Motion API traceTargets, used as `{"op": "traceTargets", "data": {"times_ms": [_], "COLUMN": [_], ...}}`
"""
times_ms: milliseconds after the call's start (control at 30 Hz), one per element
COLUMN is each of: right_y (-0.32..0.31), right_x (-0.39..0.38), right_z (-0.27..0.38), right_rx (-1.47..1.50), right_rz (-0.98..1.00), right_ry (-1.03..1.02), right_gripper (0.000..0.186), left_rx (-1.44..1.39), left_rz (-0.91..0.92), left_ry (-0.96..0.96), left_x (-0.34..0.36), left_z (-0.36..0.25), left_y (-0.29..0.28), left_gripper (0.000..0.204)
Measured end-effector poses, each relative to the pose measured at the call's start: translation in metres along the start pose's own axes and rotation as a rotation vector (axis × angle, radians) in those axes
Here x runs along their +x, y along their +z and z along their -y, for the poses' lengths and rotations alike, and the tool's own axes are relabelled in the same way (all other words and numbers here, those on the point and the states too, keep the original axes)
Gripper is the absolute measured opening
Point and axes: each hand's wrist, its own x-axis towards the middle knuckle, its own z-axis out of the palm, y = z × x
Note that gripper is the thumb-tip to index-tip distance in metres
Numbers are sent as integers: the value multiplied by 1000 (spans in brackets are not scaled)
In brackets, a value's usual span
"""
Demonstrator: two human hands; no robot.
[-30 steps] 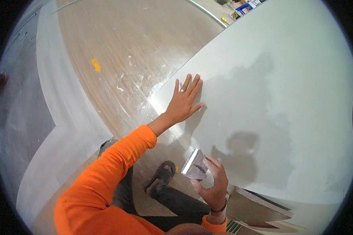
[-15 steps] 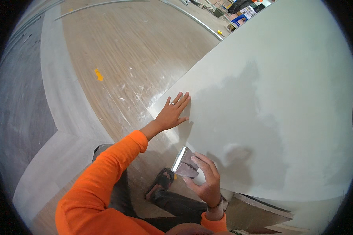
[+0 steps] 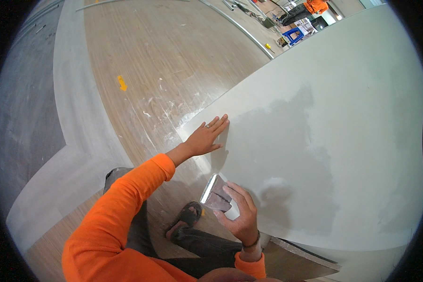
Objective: The person uses a small metal trowel to smooth a white compound along the edge of a wall and ceiling. They repeatedly scrape and rub the tool against the surface while occasionally touching the wall with their left hand to check the texture.
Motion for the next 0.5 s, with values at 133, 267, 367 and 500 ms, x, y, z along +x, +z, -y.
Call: {"op": "traceTargets", "data": {"times_ms": [133, 267, 367, 500], "right_y": [-1, 0, 1, -1], "right_x": [3, 3, 4, 7], "right_z": [-1, -5, -7, -10], "right_rx": [44, 36, 39, 33], "right_rz": [13, 22, 26, 37], "right_ry": [5, 10, 1, -7], "right_gripper": [62, 62, 62, 61], "left_rx": [-8, 8, 34, 11], "left_rz": [-8, -9, -31, -32], "left_ry": [-8, -6, 10, -11], "left_x": [0, 0, 0, 2], "left_z": [-2, -2, -1, 0], "left_y": [0, 4, 8, 14], "left_gripper": [95, 96, 99, 102]}}
